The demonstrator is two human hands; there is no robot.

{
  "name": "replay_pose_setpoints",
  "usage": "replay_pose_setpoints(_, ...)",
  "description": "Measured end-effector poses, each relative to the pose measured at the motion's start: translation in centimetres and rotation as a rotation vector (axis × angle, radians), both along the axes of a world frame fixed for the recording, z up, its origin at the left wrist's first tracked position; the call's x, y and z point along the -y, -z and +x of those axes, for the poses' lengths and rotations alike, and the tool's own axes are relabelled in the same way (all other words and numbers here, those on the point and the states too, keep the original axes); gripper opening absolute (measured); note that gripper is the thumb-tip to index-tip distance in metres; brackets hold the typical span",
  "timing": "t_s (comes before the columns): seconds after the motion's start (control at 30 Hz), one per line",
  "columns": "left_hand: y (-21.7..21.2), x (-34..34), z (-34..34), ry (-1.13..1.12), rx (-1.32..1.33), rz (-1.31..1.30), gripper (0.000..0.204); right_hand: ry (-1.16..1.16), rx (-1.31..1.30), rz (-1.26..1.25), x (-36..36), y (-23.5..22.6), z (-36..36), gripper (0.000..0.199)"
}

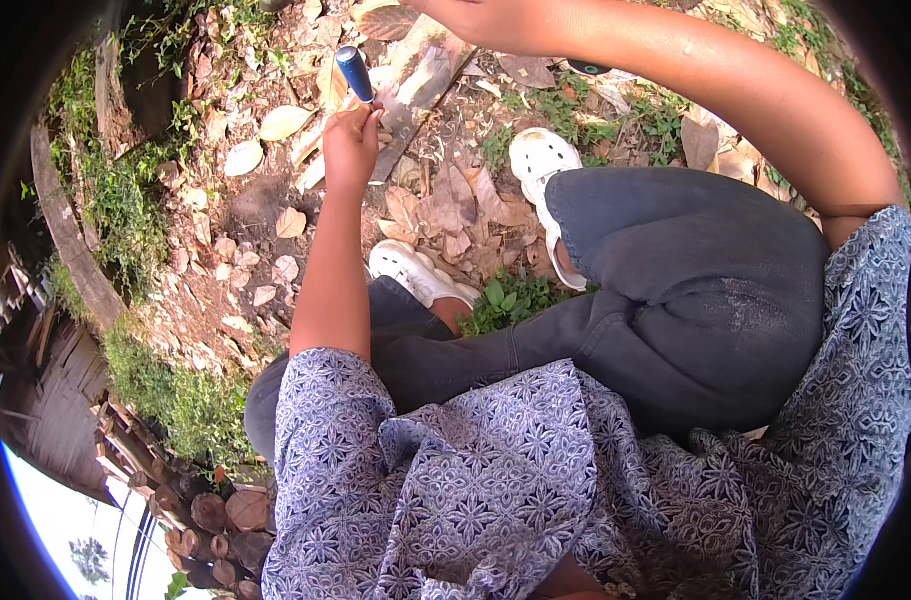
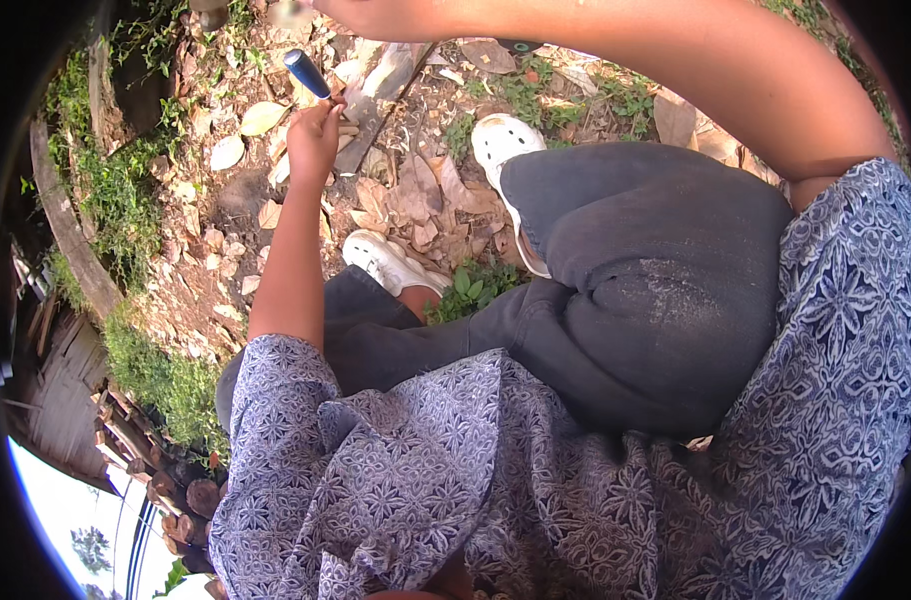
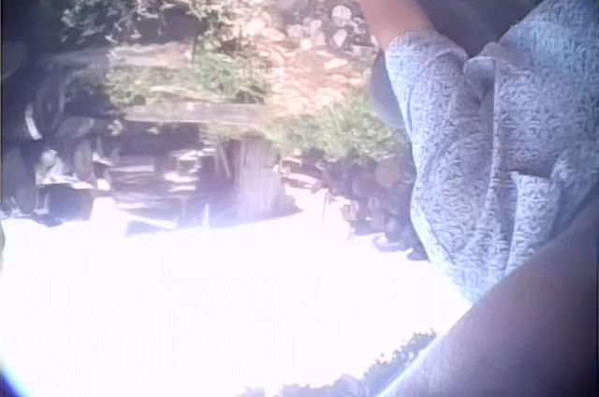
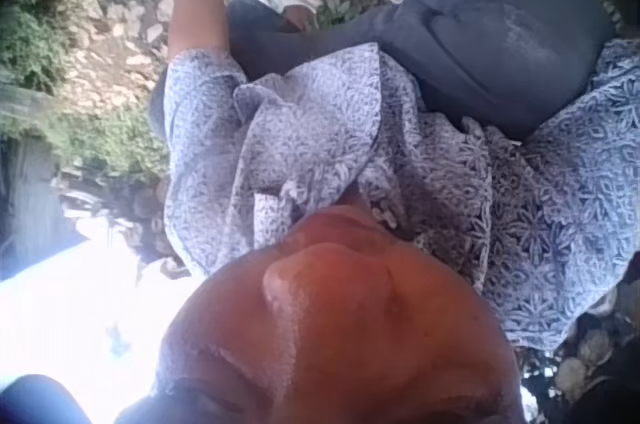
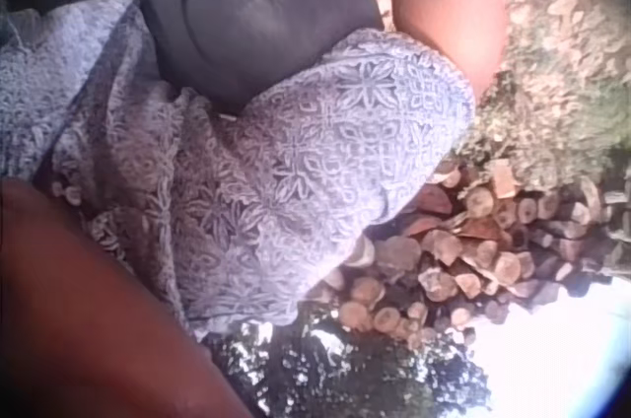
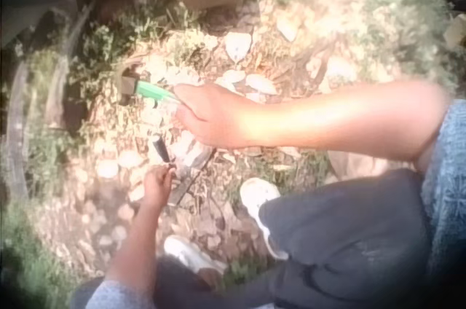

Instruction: The person sits on the ground and uses a blue-handled chisel to carve a small rectangular wooden block. They repeatedly scrape and shape the wood, then briefly inspect the block before continuing to carve.

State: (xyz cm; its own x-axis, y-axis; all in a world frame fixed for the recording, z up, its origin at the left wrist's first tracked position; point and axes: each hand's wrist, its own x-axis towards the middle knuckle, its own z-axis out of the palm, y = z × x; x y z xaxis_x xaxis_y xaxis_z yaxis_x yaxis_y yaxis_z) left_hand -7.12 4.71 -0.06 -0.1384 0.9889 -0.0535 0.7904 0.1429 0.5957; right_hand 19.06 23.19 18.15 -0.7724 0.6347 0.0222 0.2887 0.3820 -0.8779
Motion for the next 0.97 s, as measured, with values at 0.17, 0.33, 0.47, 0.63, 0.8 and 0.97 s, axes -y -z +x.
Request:
replay_pose_setpoints(0.17, -0.4, 0.1, 0.3, 0.052, -0.067, 0.078, 0.008, -0.099, 0.262, 0.079, -0.1, 0.6, 1.9, 0.045)
replay_pose_setpoints(0.33, -0.6, -0.2, 0.3, 0.063, -0.091, 0.089, 0.006, 0.012, -0.028, 0.266, 1.8, 4.0, 1.5, 0.033)
replay_pose_setpoints(0.47, -1.2, 0.2, 0.6, 0.062, -0.064, 0.063, 0.007, -0.137, 0.188, 0.18, 2.4, 3.5, 2.3, 0.031)
replay_pose_setpoints(0.63, -1.3, -0.3, 0.5, 0.122, -0.083, 0.132, 0.007, -0.104, 0.074, 0.173, 2.0, 4.2, 1.1, 0.031)
replay_pose_setpoints(0.8, -1.4, 0.0, 0.8, 0.069, -0.045, 0.075, 0.007, -0.148, 0.292, 0.044, 1.4, 5.7, 1.9, 0.03)
replay_pose_setpoints(0.97, -1.1, -0.3, 0.4, -0.247, 0.213, -0.151, 0.018, -0.116, 0.27, 0.212, -1.7, 11.7, 1.1, 0.037)
